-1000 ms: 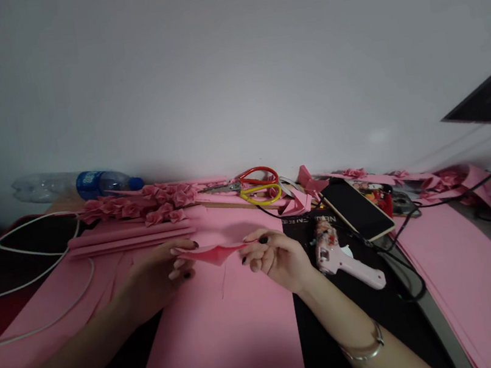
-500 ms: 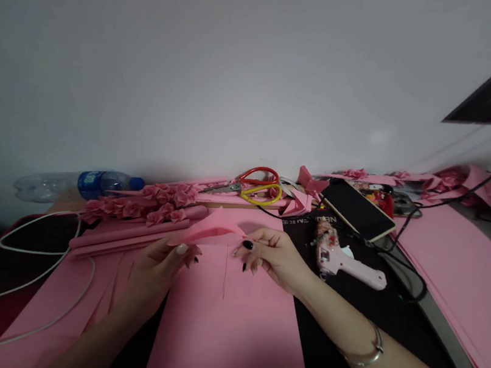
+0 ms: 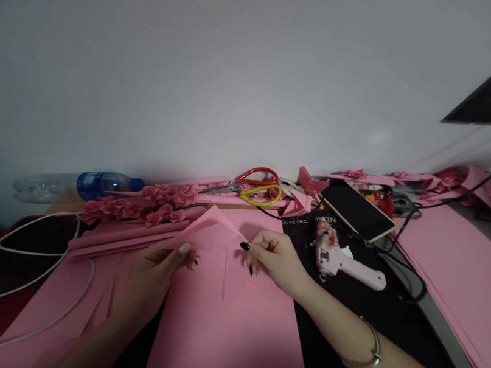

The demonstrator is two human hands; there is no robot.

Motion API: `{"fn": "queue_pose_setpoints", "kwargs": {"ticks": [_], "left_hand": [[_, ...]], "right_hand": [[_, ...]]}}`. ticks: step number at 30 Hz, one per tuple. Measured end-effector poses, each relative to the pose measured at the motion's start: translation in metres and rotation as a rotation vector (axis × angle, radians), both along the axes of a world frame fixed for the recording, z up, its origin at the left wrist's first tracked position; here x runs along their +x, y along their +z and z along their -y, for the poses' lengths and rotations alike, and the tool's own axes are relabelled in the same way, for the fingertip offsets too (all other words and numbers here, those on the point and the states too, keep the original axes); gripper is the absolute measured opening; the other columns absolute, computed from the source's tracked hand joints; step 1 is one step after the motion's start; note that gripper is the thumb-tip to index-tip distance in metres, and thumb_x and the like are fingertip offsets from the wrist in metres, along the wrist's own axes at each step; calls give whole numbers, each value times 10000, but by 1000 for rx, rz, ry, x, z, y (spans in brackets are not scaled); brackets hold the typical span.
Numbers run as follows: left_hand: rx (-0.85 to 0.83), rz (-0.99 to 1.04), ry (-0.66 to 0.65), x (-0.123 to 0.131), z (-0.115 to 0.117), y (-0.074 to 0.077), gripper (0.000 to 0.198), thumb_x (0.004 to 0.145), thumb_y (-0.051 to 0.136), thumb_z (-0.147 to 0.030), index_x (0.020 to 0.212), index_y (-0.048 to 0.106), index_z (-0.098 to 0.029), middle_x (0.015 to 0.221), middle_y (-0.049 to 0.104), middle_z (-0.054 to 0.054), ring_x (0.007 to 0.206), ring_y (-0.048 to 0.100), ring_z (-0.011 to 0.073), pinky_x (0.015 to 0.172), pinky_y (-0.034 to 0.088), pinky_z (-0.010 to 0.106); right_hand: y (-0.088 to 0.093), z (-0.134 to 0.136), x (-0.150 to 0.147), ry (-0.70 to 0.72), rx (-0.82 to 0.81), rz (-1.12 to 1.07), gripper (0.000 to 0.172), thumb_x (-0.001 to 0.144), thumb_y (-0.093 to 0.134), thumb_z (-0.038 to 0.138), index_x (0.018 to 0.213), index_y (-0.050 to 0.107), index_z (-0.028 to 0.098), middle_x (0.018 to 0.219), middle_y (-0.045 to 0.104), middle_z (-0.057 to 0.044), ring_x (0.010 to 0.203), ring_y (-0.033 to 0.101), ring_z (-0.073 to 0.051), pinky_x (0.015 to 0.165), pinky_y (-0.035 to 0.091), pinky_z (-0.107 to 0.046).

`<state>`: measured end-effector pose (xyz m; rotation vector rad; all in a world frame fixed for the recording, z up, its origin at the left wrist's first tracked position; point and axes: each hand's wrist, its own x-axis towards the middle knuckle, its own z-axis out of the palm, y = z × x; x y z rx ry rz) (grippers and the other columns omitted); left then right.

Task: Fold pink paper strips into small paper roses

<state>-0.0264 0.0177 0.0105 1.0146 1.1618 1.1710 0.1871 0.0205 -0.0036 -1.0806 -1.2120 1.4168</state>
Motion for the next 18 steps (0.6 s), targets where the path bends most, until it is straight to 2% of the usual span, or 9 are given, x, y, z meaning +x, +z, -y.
{"fn": "queue_pose_setpoints", "kwargs": {"ticks": [3, 6, 11, 15, 18], "left_hand": [[15, -58, -4, 1, 0, 3, 163, 722, 649, -309, 617, 663, -184, 617, 658, 9, 562, 570, 142, 600, 473, 266], [129, -200, -48, 0, 2, 1, 263, 779, 576, -312, 561, 634, -179, 570, 641, 9, 550, 572, 142, 582, 455, 254], [289, -470, -111, -2, 4, -6, 353, 841, 490, -312, 531, 584, -172, 564, 618, 5, 570, 568, 138, 573, 412, 238], [310, -476, -181, 3, 8, -4, 390, 864, 447, -307, 512, 536, -166, 569, 587, 1, 567, 554, 124, 578, 394, 230], [266, -419, -241, 8, 11, 2, 378, 867, 430, -313, 533, 526, -166, 531, 528, -14, 517, 509, 111, 534, 377, 219]], "right_hand": [[1, 1, 0, 40, 7, 66, 233, 758, 653, 266, 581, 573, 138, 515, 631, -8, 368, 497, -71, 371, 401, -185], [2, 2, -1, 63, 10, 83, 203, 758, 646, 249, 599, 583, 139, 531, 638, -6, 378, 511, -73, 385, 418, -187], [2, 3, -4, 40, -28, -38, 137, 739, 666, 241, 664, 608, 143, 578, 672, -21, 399, 551, -95, 398, 442, -206], [0, 5, -8, 53, -72, -218, 168, 732, 682, 270, 675, 575, 154, 596, 662, -15, 406, 542, -89, 400, 425, -197], [0, 9, -12, 135, -48, -224, 217, 763, 645, 364, 729, 542, 175, 593, 617, 7, 410, 530, -97, 411, 421, -214]]}}
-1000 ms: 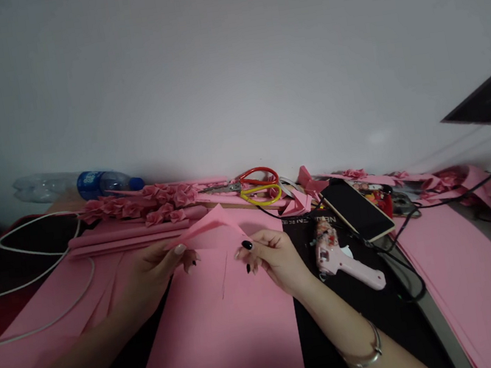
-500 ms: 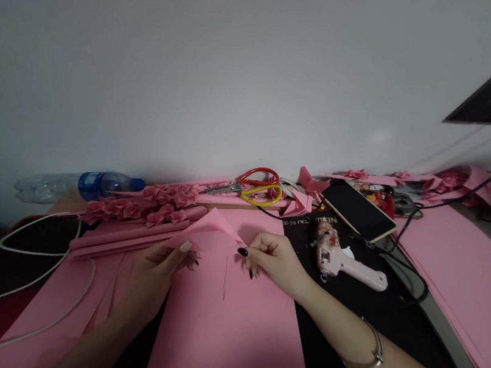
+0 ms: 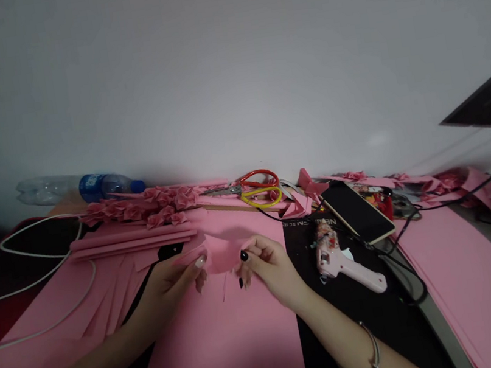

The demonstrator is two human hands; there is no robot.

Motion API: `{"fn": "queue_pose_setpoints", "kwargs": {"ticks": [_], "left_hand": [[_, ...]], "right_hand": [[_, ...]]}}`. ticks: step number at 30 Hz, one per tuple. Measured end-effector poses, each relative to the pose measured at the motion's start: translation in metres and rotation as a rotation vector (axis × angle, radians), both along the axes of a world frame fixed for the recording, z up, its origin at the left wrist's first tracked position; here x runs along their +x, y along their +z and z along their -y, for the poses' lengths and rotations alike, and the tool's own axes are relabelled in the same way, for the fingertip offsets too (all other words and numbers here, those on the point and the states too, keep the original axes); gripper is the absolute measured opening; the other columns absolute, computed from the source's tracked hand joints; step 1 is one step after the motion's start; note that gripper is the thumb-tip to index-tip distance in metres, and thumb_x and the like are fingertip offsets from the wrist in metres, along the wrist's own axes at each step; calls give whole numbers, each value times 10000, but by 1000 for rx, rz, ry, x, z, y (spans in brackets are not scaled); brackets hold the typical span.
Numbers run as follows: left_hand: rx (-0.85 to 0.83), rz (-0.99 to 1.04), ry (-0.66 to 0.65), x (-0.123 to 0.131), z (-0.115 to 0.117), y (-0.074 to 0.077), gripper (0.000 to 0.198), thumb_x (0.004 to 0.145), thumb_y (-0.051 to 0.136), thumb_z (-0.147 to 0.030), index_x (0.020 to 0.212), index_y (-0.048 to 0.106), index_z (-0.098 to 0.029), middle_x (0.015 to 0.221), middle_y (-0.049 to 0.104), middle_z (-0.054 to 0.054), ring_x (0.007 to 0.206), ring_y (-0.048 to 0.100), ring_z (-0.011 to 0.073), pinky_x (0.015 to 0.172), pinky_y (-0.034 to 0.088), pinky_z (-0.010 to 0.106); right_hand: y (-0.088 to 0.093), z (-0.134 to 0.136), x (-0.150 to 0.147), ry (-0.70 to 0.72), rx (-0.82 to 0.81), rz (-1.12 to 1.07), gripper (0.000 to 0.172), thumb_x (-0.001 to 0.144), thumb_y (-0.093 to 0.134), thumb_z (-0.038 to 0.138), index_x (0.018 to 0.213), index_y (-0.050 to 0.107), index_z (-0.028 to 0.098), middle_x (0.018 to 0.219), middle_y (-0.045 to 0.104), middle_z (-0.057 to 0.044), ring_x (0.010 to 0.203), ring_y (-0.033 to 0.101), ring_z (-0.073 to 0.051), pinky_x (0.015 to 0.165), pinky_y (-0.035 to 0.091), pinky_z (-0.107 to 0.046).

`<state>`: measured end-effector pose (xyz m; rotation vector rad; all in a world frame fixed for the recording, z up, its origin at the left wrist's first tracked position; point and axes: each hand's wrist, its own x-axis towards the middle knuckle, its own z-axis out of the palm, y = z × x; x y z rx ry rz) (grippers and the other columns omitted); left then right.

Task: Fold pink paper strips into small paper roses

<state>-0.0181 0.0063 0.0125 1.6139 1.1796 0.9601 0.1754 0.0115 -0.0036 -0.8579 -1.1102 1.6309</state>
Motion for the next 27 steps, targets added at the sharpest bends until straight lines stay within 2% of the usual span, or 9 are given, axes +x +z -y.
{"fn": "queue_pose_setpoints", "kwargs": {"ticks": [5, 8, 12, 14, 16, 19, 21, 24, 27], "left_hand": [[4, 76, -64, 4, 3, 7, 436, 873, 399, -334, 476, 473, -166, 510, 495, -13, 508, 467, 104, 536, 367, 214], [-6, 77, -130, 5, 5, 6, 397, 884, 383, -338, 542, 491, -166, 544, 484, -17, 510, 461, 102, 513, 353, 207], [44, 34, -201, 7, 10, 2, 328, 896, 389, -293, 615, 500, -168, 562, 469, -27, 516, 454, 99, 488, 320, 203], [92, 21, -238, 8, 12, 2, 323, 894, 397, -256, 595, 484, -169, 566, 464, -25, 531, 448, 102, 502, 319, 206], [131, 21, -272, 10, 13, 2, 314, 889, 405, -224, 590, 483, -170, 582, 469, -21, 550, 450, 105, 526, 329, 211], [132, 44, -310, 12, 15, 3, 308, 889, 398, -194, 600, 501, -169, 628, 489, -12, 572, 465, 104, 546, 345, 209], [105, 60, -307, 13, 15, 3, 309, 892, 389, -193, 611, 515, -167, 648, 502, -8, 581, 480, 103, 548, 351, 207], [73, 52, -258, 13, 15, 0, 314, 894, 390, -208, 610, 517, -165, 621, 496, -12, 576, 486, 105, 550, 352, 211], [69, 42, -206, 11, 15, -2, 322, 890, 392, -225, 598, 511, -160, 624, 505, -6, 597, 501, 113, 579, 365, 222]], "right_hand": [[1, 8, -1, 76, 92, 156, 379, 765, 537, 568, 790, 499, 192, 594, 540, 17, 420, 454, -100, 444, 384, -241], [3, 9, 1, 87, 154, 231, 443, 727, 515, 641, 757, 479, 200, 564, 477, 32, 429, 403, -102, 428, 333, -229], [6, 10, 4, 83, 432, 434, 467, 725, 495, 655, 632, 495, 197, 612, 478, -3, 547, 450, -144, 512, 370, -258], [7, 12, 5, 101, 544, 523, 476, 796, 418, 621, 616, 517, 192, 621, 496, -15, 564, 453, -150, 552, 373, -272], [8, 15, 5, 106, 586, 584, 476, 880, 333, 525, 602, 519, 187, 578, 481, -8, 530, 434, -139, 548, 353, -272], [9, 19, 4, 87, 547, 633, 455, 923, 292, 420, 590, 500, 189, 542, 455, -1, 500, 412, -135, 525, 330, -268], [8, 20, 3, 57, 506, 615, 457, 906, 304, 472, 601, 504, 197, 549, 458, -3, 504, 412, -142, 522, 339, -268], [5, 19, 2, -11, 403, 478, 486, 849, 338, 588, 635, 538, 200, 589, 484, -12, 540, 435, -149, 532, 370, -261], [2, 16, 1, -76, 210, 257, 474, 780, 414, 651, 757, 544, 196, 658, 473, -3, 542, 428, -127, 475, 368, -225]]}}
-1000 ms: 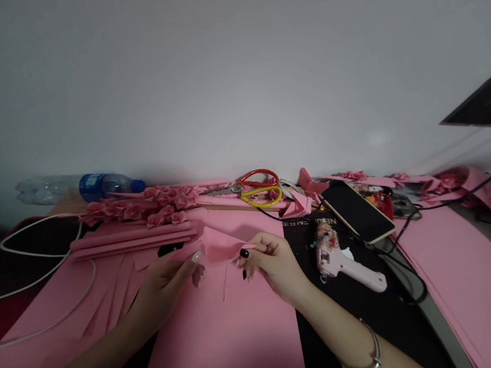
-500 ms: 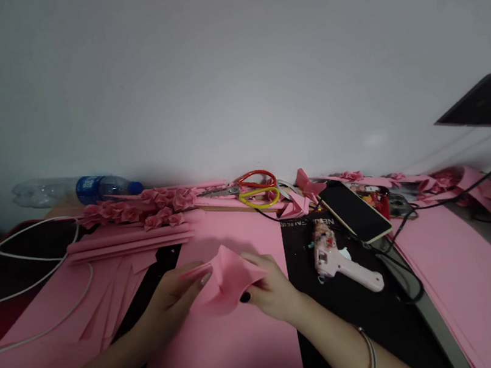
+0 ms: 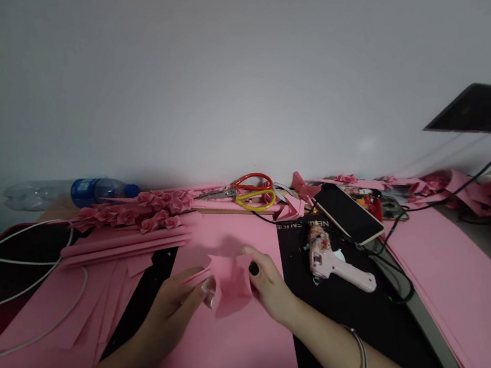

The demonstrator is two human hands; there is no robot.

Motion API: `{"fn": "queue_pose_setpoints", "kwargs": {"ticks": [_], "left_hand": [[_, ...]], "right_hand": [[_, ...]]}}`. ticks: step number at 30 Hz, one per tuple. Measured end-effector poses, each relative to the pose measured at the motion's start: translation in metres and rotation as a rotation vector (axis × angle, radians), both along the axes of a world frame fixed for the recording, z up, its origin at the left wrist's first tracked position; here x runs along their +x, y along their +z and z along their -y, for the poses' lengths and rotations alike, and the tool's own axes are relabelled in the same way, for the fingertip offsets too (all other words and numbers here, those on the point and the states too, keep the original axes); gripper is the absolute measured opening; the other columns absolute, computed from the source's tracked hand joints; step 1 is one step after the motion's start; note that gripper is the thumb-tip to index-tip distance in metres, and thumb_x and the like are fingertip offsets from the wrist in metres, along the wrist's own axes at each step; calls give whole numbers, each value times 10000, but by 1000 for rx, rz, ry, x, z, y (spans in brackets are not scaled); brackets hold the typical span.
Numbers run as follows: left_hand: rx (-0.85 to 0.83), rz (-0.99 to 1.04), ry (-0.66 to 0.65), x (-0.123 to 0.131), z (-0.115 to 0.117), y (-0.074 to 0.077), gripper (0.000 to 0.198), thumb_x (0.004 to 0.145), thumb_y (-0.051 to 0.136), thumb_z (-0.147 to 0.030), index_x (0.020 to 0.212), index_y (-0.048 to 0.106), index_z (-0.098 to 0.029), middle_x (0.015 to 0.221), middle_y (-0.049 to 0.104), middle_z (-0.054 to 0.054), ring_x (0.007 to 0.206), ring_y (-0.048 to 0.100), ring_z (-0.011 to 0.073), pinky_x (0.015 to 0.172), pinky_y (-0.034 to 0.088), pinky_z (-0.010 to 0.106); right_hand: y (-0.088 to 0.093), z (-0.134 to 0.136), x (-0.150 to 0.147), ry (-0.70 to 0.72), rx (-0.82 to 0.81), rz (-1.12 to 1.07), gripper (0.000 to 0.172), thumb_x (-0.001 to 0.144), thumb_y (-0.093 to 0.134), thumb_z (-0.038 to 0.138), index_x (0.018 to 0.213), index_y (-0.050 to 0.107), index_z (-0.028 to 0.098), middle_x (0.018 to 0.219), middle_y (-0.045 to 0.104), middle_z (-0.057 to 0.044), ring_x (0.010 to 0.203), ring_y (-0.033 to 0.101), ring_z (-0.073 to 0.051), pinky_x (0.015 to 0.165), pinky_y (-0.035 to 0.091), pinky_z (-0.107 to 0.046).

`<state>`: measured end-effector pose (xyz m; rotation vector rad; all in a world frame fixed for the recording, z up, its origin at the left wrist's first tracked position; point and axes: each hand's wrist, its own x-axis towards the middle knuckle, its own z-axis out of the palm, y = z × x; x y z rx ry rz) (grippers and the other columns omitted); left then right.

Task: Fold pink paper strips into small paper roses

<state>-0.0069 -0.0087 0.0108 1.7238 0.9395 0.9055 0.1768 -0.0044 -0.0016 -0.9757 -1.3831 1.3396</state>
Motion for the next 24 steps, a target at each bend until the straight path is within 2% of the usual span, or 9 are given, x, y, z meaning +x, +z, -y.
{"fn": "queue_pose_setpoints", "kwargs": {"ticks": [2, 5, 8, 11, 13, 16, 19, 21, 24], "left_hand": [[-11, 5, 53, -1, -1, -1, 342, 892, 384, -252, 592, 518, -158, 637, 524, 3, 612, 515, 121, 600, 378, 232], [-72, 65, 172, -2, -3, -3, 368, 889, 395, -302, 578, 529, -158, 606, 542, 2, 595, 525, 125, 608, 401, 237], [-159, 118, 299, -1, -6, -7, 389, 876, 427, -341, 563, 562, -152, 582, 577, 9, 589, 548, 133, 614, 423, 242], [-225, 176, 334, -1, -8, -11, 401, 871, 435, -364, 566, 578, -148, 565, 578, 9, 566, 545, 132, 601, 435, 247], [-241, 195, 308, -1, -8, -11, 395, 867, 440, -365, 567, 578, -148, 553, 568, 6, 556, 542, 131, 589, 439, 244], [-224, 160, 276, 0, -7, -8, 403, 858, 451, -351, 532, 569, -146, 543, 569, 10, 554, 545, 129, 589, 436, 238], [-207, 122, 273, 1, -6, -5, 415, 852, 452, -347, 502, 549, -148, 544, 566, 12, 554, 542, 127, 589, 429, 234], [-205, 112, 267, 1, -6, -3, 417, 852, 446, -347, 497, 540, -150, 540, 556, 9, 546, 535, 125, 580, 427, 232], [-190, 104, 256, 2, -5, -3, 415, 853, 439, -345, 497, 531, -152, 541, 549, 6, 541, 526, 121, 573, 426, 227]], "right_hand": [[-1, -2, -1, -14, -89, -150, 486, 729, 472, 674, 895, 512, 218, 695, 458, 13, 492, 394, -99, 397, 324, -192], [-1, -5, -3, 15, -126, -267, 592, 676, 515, 697, 1072, 446, 261, 746, 479, 21, 428, 393, -68, 351, 297, -171], [-1, -8, -5, 33, -103, -292, 615, 642, 624, 627, 1107, 436, 271, 810, 521, 10, 431, 474, -65, 389, 359, -187], [-1, -10, -5, 27, -119, -304, 695, 562, 763, 490, 1132, 422, 283, 863, 557, -3, 476, 550, -96, 388, 394, -193], [-1, -11, -5, 35, -148, -283, 662, 551, 781, 455, 1095, 463, 251, 782, 584, 2, 466, 550, -104, 377, 393, -190], [-2, -9, -4, 74, -178, -217, 408, 629, 740, 429, 902, 560, 186, 610, 584, 19, 427, 518, -92, 392, 389, -187], [-2, -6, -4, 55, -173, -159, 245, 722, 675, 384, 800, 593, 166, 570, 574, 20, 430, 501, -83, 417, 401, -193], [1, -4, -5, 30, -155, -118, 215, 766, 629, 370, 768, 606, 156, 583, 576, 9, 436, 490, -84, 425, 405, -203], [8, -3, -6, 18, -125, -26, 265, 804, 574, 370, 690, 610, 134, 553, 555, 1, 438, 473, -89, 429, 394, -215]]}}
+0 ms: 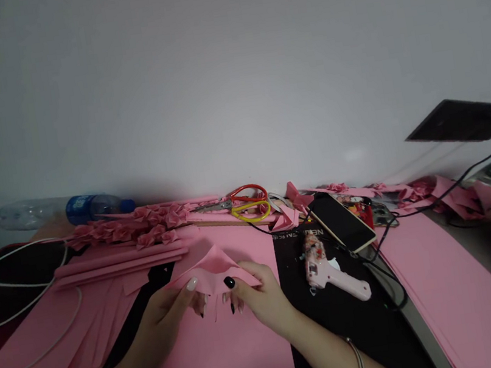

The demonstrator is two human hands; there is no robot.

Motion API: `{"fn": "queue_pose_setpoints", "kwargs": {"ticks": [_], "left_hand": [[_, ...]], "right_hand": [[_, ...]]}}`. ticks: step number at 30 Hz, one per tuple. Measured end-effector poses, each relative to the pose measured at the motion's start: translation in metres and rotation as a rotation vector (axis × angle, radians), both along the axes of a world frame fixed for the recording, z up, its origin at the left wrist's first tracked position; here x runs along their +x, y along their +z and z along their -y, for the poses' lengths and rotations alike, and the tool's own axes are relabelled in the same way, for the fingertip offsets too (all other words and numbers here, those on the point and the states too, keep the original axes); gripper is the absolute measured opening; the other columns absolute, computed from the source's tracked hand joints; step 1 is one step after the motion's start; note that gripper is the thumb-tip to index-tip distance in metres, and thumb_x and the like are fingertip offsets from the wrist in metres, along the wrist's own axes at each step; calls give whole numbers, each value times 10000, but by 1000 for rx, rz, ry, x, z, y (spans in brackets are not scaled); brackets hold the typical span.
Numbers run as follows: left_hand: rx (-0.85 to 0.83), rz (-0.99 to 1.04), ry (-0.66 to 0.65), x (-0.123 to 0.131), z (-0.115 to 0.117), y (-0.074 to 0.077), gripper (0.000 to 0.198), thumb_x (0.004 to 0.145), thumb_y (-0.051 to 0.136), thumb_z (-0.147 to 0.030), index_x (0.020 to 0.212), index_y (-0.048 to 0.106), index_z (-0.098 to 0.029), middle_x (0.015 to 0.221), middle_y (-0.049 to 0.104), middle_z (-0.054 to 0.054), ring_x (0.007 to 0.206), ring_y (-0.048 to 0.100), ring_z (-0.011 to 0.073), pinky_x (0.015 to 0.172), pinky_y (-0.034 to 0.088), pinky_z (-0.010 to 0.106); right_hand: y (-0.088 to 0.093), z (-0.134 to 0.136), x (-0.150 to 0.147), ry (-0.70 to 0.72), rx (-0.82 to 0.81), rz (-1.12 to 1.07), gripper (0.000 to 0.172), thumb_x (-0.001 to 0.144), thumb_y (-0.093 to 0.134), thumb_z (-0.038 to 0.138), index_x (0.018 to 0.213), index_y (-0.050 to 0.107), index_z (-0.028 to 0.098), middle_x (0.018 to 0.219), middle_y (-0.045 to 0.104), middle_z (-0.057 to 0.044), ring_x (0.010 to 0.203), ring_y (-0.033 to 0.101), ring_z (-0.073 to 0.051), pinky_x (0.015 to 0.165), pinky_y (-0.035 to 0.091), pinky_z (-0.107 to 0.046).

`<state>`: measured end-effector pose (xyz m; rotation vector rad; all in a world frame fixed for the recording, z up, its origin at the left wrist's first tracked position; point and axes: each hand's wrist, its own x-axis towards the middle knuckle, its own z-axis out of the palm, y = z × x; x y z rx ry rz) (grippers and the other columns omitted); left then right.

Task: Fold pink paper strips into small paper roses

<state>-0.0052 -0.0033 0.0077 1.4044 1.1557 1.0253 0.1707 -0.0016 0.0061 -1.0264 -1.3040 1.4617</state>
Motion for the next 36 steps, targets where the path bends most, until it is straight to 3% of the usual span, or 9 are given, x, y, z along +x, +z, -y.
{"fn": "queue_pose_setpoints", "kwargs": {"ticks": [7, 18, 26, 30, 36], "left_hand": [[-52, 28, 42, 1, -1, -3, 426, 852, 445, -368, 496, 539, -154, 506, 549, 1, 522, 526, 120, 568, 423, 227], [-57, -68, 20, 3, 1, -5, 469, 865, 408, -407, 470, 489, -167, 471, 503, -9, 505, 509, 121, 556, 390, 233], [-40, -56, -18, 9, 3, -2, 464, 878, 362, -385, 463, 404, -182, 444, 403, -44, 449, 416, 94, 478, 338, 203], [-24, -76, -34, 11, 4, 0, 439, 887, 351, -368, 491, 401, -186, 471, 427, -40, 479, 435, 102, 513, 346, 213], [-26, -73, -38, 16, 6, 5, 425, 886, 324, -367, 504, 402, -198, 479, 425, -34, 478, 435, 118, 505, 355, 226]], "right_hand": [[3, 3, -1, -39, 19, 83, 352, 807, 550, 395, 554, 504, 154, 445, 413, 50, 396, 356, -68, 390, 308, -197], [3, 4, 3, 160, 65, 172, 363, 858, 489, 356, 556, 425, 164, 498, 347, 54, 447, 308, -66, 425, 234, -212], [-13, 7, -11, -99, -72, -80, 321, 803, 543, 451, 642, 475, 181, 414, 310, 96, 371, 261, -62, 383, 267, -202], [-9, 9, -13, -84, -6, 103, 500, 865, 429, 467, 459, 391, 179, 401, 295, 67, 380, 276, -65, 403, 256, -218], [-4, 13, -13, -93, 159, 363, 532, 905, 339, 432, 436, 383, 184, 401, 311, 49, 384, 323, -82, 418, 244, -231]]}}
